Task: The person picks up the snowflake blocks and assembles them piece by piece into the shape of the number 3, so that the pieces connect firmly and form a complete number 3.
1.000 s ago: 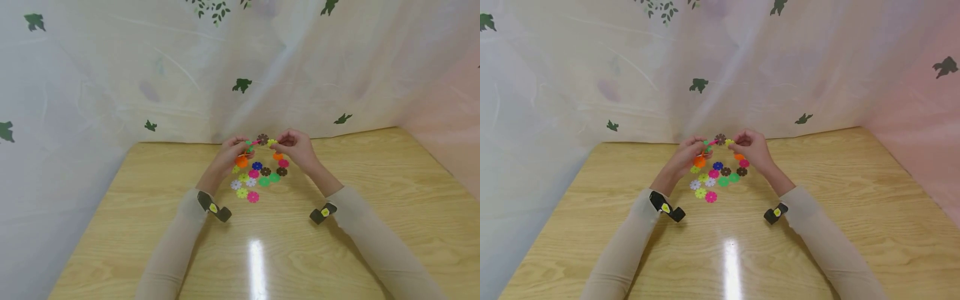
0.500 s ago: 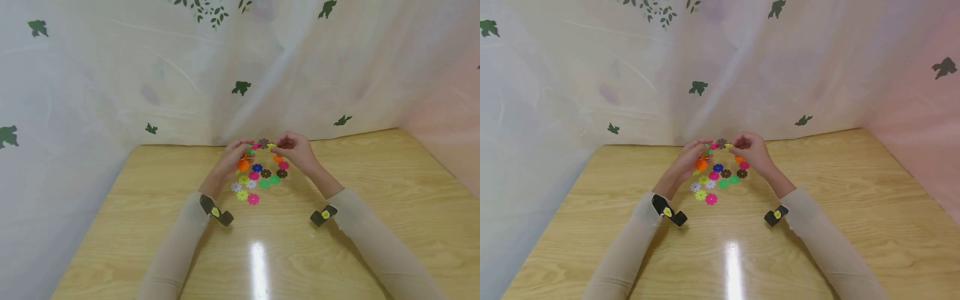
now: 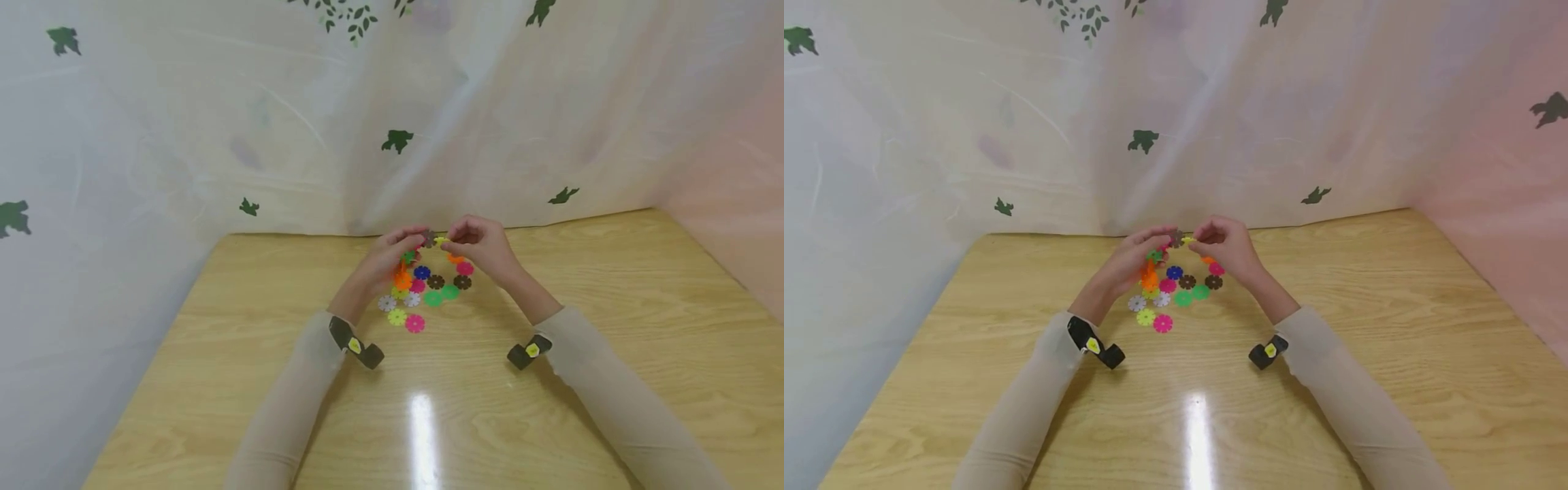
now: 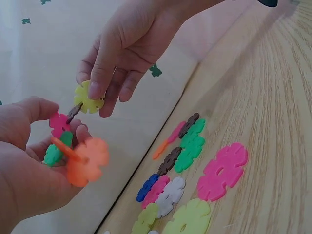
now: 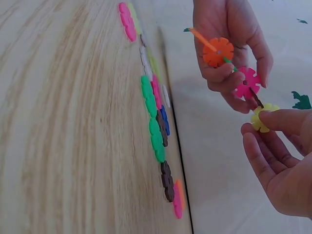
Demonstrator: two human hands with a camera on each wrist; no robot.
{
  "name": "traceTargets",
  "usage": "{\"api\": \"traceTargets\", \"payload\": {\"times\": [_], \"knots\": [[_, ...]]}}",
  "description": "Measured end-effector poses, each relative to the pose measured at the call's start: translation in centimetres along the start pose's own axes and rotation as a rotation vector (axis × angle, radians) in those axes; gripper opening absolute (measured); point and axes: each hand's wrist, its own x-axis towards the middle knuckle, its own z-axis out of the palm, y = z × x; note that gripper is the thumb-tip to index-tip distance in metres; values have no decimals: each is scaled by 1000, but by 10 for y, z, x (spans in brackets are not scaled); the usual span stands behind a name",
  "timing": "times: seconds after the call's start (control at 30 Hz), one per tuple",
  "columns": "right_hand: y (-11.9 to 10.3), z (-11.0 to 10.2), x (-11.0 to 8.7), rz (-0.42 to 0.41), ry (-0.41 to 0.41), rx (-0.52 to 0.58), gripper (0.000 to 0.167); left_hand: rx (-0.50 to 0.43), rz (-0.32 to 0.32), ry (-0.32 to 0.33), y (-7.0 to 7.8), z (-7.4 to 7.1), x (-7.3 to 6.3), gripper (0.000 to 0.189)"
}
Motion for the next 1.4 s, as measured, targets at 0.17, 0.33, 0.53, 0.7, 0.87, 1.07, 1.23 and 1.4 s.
{"api": "traceTargets", "payload": {"times": [0.17, 0.33, 0.53, 0.7, 0.87, 1.07, 1.23, 1.4], "knots": [[2, 2, 0, -8, -17, 1, 17, 4, 9, -7, 0, 2, -1, 39], [1, 5, 0, -28, -38, -17, 17, 8, 16, 19, -1, 1, -1, 26], [-1, 6, 0, -35, -41, -31, 14, -18, 15, 12, -2, 2, -2, 16], [-1, 3, 1, -52, -51, -22, 11, -29, 52, -9, -1, 3, -2, 12], [0, -2, 1, -114, -64, 20, 8, -3, 148, -49, 0, 3, -5, 13], [-5, -4, 0, -210, -66, 78, 11, 48, 281, -76, 3, 3, -7, 15], [-11, -3, -2, -233, -63, 90, 16, 53, 331, -85, 6, 5, -10, 13], [-12, -1, -3, -239, -64, 106, 23, 54, 333, -106, 9, 5, -12, 13]]}}
